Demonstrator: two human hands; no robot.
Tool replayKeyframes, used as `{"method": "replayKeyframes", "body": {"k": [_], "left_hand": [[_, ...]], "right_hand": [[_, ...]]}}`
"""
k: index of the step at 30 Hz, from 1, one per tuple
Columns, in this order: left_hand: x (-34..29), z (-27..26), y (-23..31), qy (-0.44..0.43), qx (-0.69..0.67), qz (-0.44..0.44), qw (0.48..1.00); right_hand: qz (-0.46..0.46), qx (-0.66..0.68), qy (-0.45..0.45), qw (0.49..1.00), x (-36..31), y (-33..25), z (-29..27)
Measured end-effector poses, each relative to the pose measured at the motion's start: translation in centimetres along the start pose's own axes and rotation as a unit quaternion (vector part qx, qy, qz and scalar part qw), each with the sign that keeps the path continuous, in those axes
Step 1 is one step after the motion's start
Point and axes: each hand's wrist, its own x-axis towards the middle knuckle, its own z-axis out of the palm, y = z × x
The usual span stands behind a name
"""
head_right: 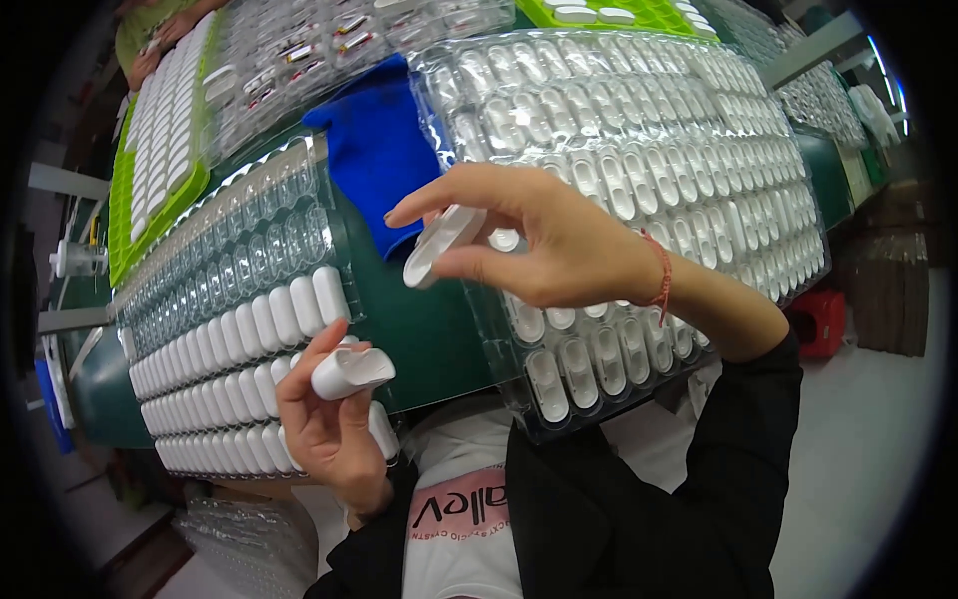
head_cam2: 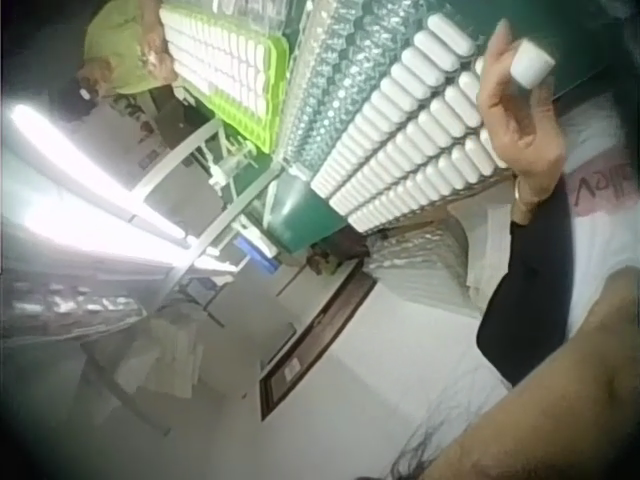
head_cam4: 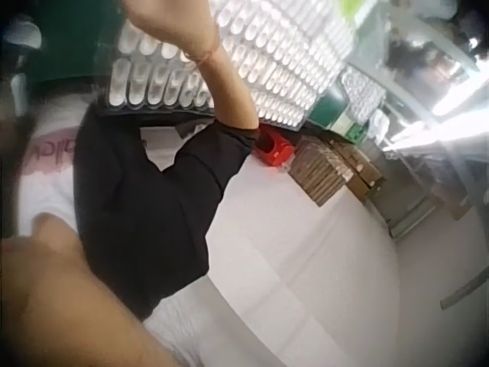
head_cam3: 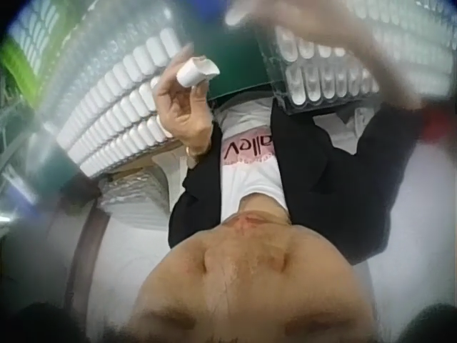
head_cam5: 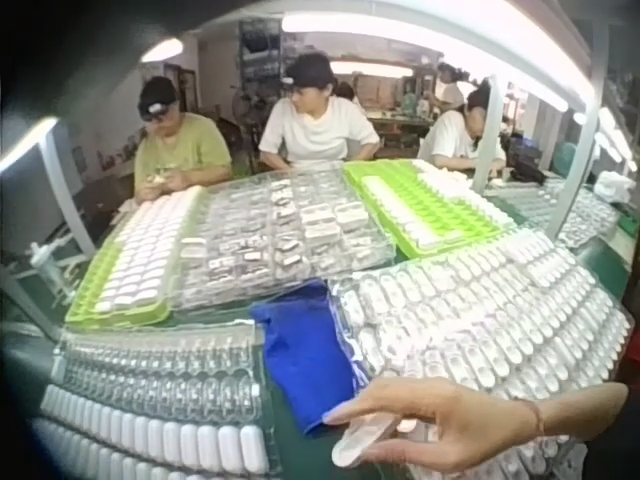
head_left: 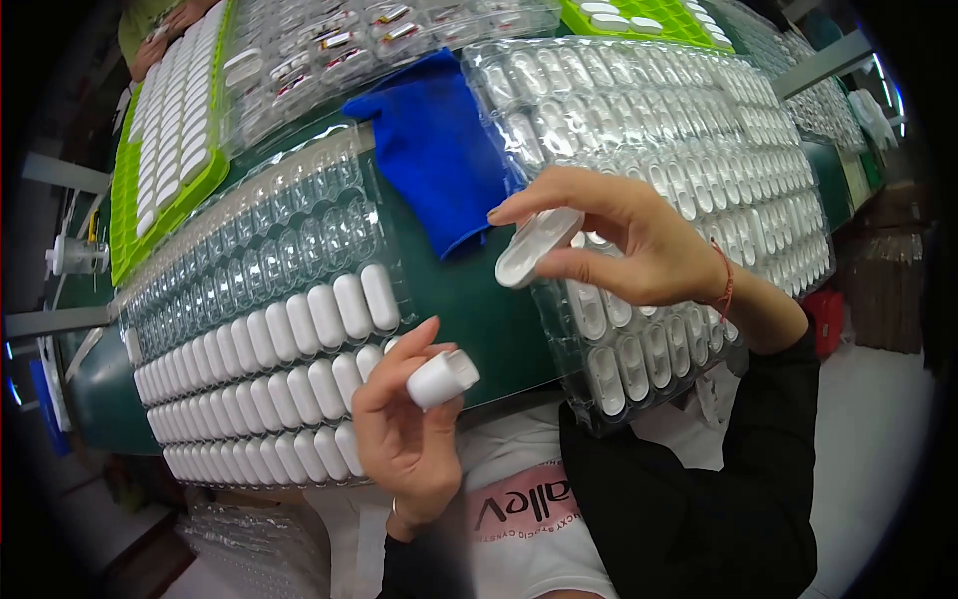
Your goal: The person assembles white plastic electronics cases by hand, attaching plastic lids to the cases at a manufacturing workstation.
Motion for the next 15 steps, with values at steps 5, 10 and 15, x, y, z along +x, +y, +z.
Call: {"method": "replayKeyframes", "body": {"k": [5,10,15], "left_hand": [[-0.7,-0.3,-0.3,-0.080,-0.031,-0.058,0.995],[-1.3,-1.3,-0.7,-0.077,-0.108,-0.117,0.984],[-1.3,-2.9,-1.3,0.046,-0.177,-0.178,0.967]], "right_hand": [[0.075,0.153,-0.063,0.983,0.4,0.1,3.7],[0.214,0.346,-0.104,0.907,0.8,0.2,5.3],[0.220,0.354,-0.109,0.903,1.0,0.0,6.2]]}}
